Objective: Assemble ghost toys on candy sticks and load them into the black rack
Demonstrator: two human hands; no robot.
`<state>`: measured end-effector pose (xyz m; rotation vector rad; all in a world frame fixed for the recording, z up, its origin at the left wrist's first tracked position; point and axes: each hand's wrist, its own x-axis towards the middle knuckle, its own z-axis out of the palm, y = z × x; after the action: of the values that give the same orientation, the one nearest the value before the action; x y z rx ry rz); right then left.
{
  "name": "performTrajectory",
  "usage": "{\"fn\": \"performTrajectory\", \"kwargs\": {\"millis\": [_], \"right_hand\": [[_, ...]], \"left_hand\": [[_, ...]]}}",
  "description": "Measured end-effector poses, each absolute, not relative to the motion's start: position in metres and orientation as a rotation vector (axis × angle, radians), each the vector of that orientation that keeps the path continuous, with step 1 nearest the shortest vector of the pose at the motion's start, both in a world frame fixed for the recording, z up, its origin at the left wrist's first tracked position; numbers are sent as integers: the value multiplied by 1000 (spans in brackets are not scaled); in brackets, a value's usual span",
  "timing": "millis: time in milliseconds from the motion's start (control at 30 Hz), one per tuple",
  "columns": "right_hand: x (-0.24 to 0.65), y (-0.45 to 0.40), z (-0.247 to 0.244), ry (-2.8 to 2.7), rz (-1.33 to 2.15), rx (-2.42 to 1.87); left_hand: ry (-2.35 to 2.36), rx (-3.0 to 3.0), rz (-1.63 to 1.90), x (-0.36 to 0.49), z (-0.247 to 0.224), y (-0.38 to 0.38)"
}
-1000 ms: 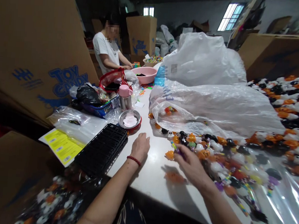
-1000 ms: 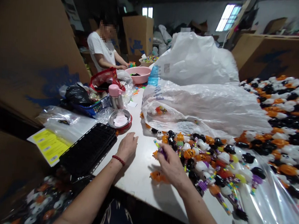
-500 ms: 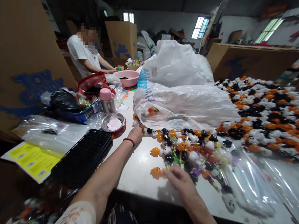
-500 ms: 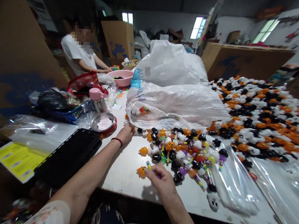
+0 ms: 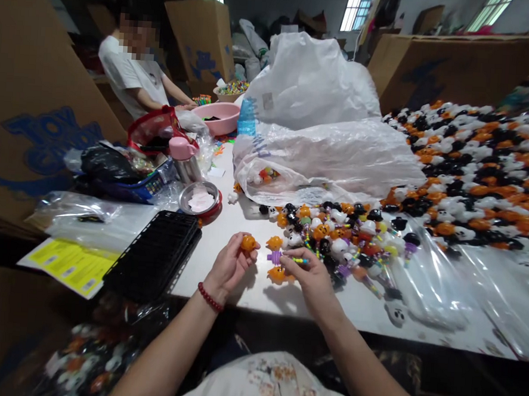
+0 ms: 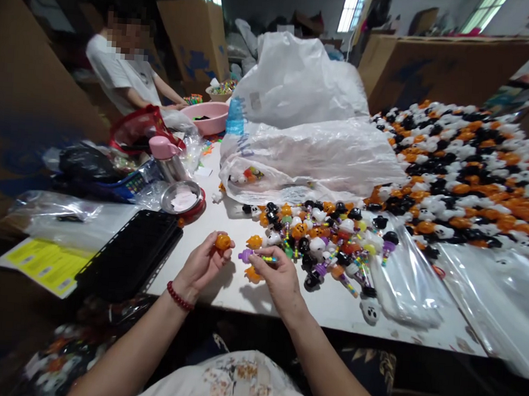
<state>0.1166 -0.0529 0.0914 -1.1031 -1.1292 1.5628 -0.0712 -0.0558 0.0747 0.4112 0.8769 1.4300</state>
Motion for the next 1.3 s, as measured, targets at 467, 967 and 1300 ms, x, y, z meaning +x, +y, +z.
{"fn": "performTrajectory", "kwargs": {"millis": [467,967,1300], "right_hand": [[135,-61,98,-1348,1338,-1202],[139,-61,93,-1570,1286,-1273],[113,-80,82,-1425,1456,-1178]], "left_hand": [[976,732,1279,-35,72,-77],[1213,921,1209,-32,65,-80],[1619,854,1478,-6,46,-101]]}}
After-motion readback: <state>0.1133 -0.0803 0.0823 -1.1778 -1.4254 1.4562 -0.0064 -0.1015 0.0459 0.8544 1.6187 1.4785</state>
